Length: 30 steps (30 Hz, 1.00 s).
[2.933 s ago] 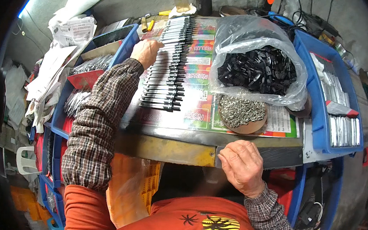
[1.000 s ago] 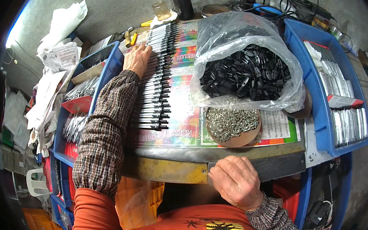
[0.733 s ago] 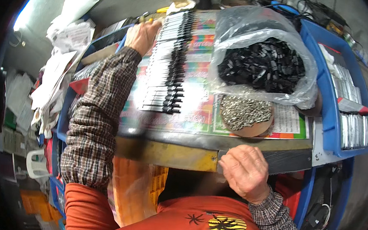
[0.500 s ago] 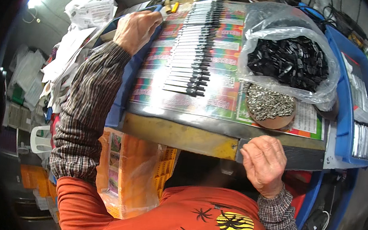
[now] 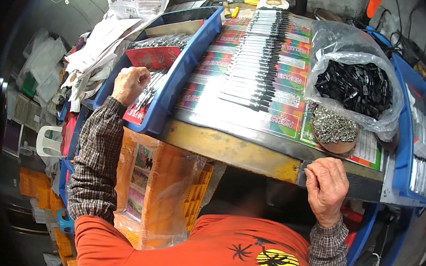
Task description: The person assembles small plastic and metal components by hand at a workbench.
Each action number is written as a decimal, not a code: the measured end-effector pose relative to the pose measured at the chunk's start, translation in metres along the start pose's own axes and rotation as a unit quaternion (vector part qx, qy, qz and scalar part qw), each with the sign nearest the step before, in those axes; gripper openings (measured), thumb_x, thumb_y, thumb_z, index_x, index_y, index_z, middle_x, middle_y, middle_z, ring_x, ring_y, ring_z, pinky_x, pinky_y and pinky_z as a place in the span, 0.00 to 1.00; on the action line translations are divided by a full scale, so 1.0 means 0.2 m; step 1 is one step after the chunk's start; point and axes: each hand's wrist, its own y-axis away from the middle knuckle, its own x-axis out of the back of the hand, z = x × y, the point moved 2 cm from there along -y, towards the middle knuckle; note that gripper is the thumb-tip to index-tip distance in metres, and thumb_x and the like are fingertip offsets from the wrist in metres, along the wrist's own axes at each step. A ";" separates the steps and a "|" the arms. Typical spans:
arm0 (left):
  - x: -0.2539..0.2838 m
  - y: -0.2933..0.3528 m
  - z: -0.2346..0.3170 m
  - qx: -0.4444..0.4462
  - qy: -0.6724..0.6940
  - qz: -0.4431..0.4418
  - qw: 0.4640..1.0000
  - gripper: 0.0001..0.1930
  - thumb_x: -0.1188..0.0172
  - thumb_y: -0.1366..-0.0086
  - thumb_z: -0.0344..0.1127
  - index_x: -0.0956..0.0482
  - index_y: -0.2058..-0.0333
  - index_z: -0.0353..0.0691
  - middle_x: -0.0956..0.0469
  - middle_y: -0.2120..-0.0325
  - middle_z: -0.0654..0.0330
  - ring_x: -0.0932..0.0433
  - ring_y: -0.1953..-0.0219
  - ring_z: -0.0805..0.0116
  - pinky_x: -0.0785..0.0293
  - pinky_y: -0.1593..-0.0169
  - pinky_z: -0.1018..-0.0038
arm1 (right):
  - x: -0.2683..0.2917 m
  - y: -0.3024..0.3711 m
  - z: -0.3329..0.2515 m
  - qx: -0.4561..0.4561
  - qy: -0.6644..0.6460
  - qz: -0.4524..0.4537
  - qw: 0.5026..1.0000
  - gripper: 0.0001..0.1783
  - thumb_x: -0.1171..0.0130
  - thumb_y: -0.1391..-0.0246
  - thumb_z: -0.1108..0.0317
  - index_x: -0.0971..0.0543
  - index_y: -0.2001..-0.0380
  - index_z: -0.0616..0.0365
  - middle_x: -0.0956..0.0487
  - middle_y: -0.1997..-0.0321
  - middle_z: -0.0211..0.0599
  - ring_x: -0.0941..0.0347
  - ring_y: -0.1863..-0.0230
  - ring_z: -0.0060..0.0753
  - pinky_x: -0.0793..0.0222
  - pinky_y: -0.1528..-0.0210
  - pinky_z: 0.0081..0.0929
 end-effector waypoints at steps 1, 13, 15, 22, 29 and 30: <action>-0.01 0.00 -0.01 0.011 -0.001 -0.011 1.000 0.02 0.42 0.50 0.30 0.21 0.76 0.43 0.22 0.78 0.52 0.20 0.71 0.52 0.25 0.67 0.62 | 0.00 0.00 0.00 0.004 0.001 0.000 1.000 0.08 0.38 0.60 0.80 0.24 0.73 0.62 0.25 0.71 0.40 0.28 0.68 0.43 0.31 0.64 0.35; -0.20 -0.17 -0.08 0.022 -0.085 -0.060 0.994 0.03 0.40 0.51 0.32 0.19 0.76 0.42 0.20 0.76 0.52 0.19 0.69 0.54 0.23 0.63 0.64 | -0.01 -0.01 -0.02 -0.001 0.004 -0.001 1.000 0.08 0.39 0.60 0.81 0.25 0.73 0.62 0.26 0.72 0.40 0.29 0.69 0.43 0.32 0.65 0.35; -0.21 -0.17 -0.08 0.035 -0.093 -0.051 0.994 0.03 0.40 0.52 0.32 0.19 0.77 0.42 0.20 0.76 0.51 0.19 0.69 0.53 0.23 0.63 0.63 | -0.01 -0.01 -0.03 0.002 0.005 -0.003 1.000 0.08 0.38 0.60 0.81 0.25 0.73 0.62 0.26 0.72 0.41 0.29 0.69 0.43 0.32 0.65 0.35; -0.25 -0.20 -0.06 0.065 -0.132 -0.076 0.986 0.08 0.39 0.56 0.37 0.20 0.75 0.43 0.20 0.73 0.50 0.20 0.66 0.51 0.23 0.63 0.60 | 0.03 0.00 0.00 -0.005 -0.016 -0.011 1.000 0.08 0.38 0.60 0.81 0.25 0.74 0.62 0.25 0.71 0.39 0.27 0.67 0.42 0.31 0.65 0.33; -0.27 -0.19 -0.23 0.061 -0.148 -0.052 0.986 0.12 0.45 0.51 0.32 0.22 0.65 0.41 0.22 0.65 0.51 0.23 0.59 0.50 0.26 0.57 0.58 | 0.20 0.03 0.05 -0.001 0.043 0.002 0.999 0.08 0.36 0.59 0.79 0.24 0.73 0.61 0.24 0.71 0.37 0.26 0.67 0.40 0.29 0.65 0.33; -0.36 -0.19 -0.39 0.006 -0.091 0.036 0.995 0.11 0.46 0.50 0.29 0.23 0.66 0.41 0.22 0.67 0.52 0.24 0.59 0.51 0.27 0.57 0.59 | 0.24 0.03 0.07 0.003 0.045 0.016 0.999 0.08 0.36 0.60 0.78 0.24 0.73 0.61 0.24 0.71 0.36 0.27 0.68 0.40 0.30 0.65 0.33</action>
